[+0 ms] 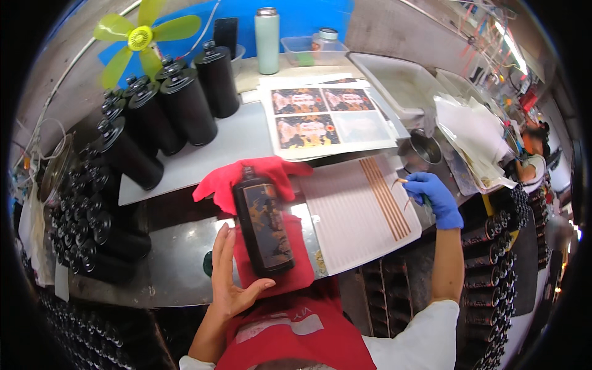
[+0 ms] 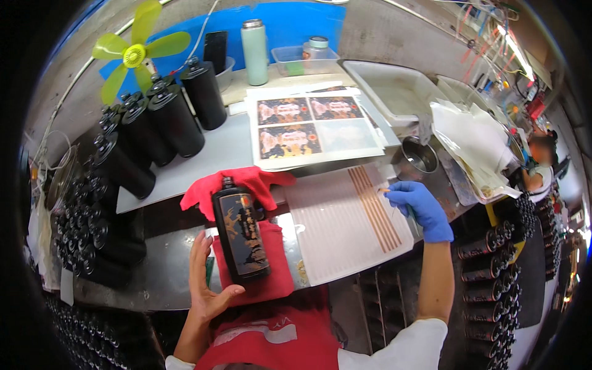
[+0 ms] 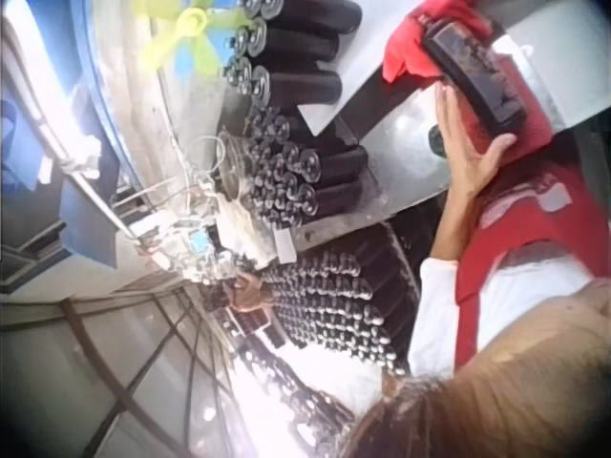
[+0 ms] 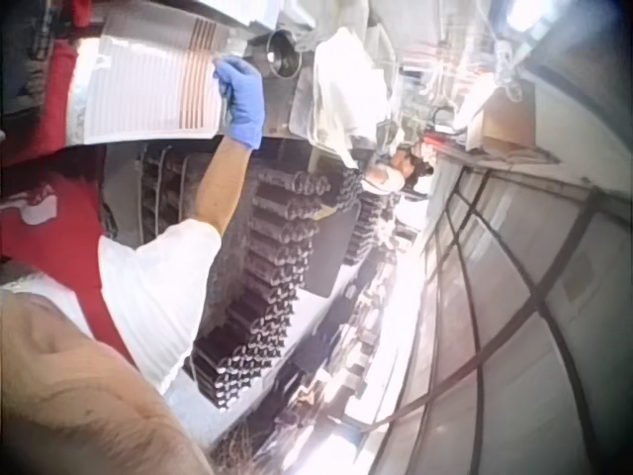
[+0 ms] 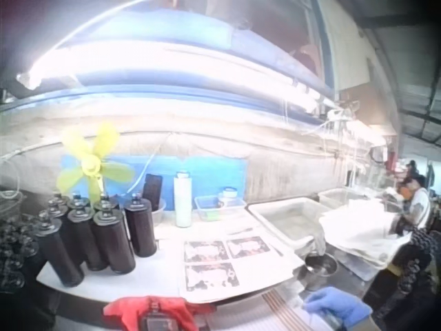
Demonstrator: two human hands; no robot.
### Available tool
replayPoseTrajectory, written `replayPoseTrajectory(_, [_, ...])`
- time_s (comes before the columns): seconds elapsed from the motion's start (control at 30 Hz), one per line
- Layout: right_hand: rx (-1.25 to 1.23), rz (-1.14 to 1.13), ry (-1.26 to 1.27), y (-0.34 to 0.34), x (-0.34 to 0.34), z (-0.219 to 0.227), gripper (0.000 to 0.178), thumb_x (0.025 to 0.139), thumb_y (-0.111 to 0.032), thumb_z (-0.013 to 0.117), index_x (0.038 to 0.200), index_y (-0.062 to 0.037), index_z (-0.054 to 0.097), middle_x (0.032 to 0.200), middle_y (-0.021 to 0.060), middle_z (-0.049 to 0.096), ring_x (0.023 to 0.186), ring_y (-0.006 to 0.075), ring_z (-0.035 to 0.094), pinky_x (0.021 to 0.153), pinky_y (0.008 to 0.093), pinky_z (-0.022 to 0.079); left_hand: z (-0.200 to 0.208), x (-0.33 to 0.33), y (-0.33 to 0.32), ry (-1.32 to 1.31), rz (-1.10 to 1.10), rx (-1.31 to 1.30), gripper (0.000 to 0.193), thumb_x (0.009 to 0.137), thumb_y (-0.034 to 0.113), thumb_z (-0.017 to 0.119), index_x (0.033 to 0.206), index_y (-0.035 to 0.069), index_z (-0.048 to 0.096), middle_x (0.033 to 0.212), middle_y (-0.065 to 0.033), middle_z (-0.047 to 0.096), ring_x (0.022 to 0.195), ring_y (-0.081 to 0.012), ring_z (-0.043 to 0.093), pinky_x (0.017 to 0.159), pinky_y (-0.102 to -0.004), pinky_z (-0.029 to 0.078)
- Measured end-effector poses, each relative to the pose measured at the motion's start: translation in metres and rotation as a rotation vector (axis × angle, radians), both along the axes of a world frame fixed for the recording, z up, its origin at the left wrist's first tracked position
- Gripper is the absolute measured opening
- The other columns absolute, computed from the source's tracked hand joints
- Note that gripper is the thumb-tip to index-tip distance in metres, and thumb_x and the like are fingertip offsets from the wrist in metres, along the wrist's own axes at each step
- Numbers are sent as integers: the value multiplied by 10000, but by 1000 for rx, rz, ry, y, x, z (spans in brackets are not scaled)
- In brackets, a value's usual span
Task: The person applies decorative stickers and copper-colored strips to black cylindrical containers. They smooth each sticker with a green tool, then wrap and press a strip around the container's rim before placing the finished item aside.
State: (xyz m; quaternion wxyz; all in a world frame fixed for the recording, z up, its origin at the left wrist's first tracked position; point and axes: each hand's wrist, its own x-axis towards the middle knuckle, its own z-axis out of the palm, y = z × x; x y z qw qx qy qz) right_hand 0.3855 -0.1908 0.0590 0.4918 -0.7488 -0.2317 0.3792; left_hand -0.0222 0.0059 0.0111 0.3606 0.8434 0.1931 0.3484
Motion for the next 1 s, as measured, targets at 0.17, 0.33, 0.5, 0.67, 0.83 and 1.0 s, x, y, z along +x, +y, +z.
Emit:
replayPoseTrajectory(0.17, [-1,331,26,31,-78,72,196,735,-105,714,895,9,702,642,25,626,515,31,521,450,159,365,49,49,22,-128,-298,-92,557,864,353,603,1252,-31,495,1308,-196,472,1219,-303,454,1007,-384,343])
replayPoseTrajectory(0.33, [-20,651,-33,77,-130,103,180,716,-60,735,894,-31,726,654,14,644,511,29,531,454,173,400,60,91,19,-151,-738,-832,425,947,317,493,1189,-30,539,1166,-105,554,1097,-185,513,943,-336,394])
replayPoseTrajectory(0.5, [-130,652,-35,83,-144,102,147,731,-43,733,870,4,716,647,15,634,538,40,520,486,191,403,59,47,27,67,-693,-1001,159,867,118,633,940,-23,646,853,-22,615,777,-85,563,695,-231,453])
replayPoseTrajectory(0.67, [-161,453,-32,124,-157,73,130,735,-95,728,827,-6,709,658,14,626,556,47,527,487,185,393,44,16,59,3,-246,-742,70,811,65,681,824,-5,679,774,-35,616,694,-75,546,612,-216,427])
replayPoseTrajectory(0.83, [-85,310,16,167,-153,36,177,733,-147,739,825,-3,692,658,14,620,553,46,513,498,183,389,10,30,85,-277,-3,-799,56,804,50,694,828,0,682,781,-32,627,689,-74,548,611,-217,425])
replayPoseTrajectory(1.0, [-64,250,42,189,-142,11,165,751,-164,725,800,-12,683,658,6,612,565,41,507,506,183,391,-5,45,102,-354,88,-1070,53,782,22,705,827,13,680,764,-21,626,683,-71,547,607,-207,416])
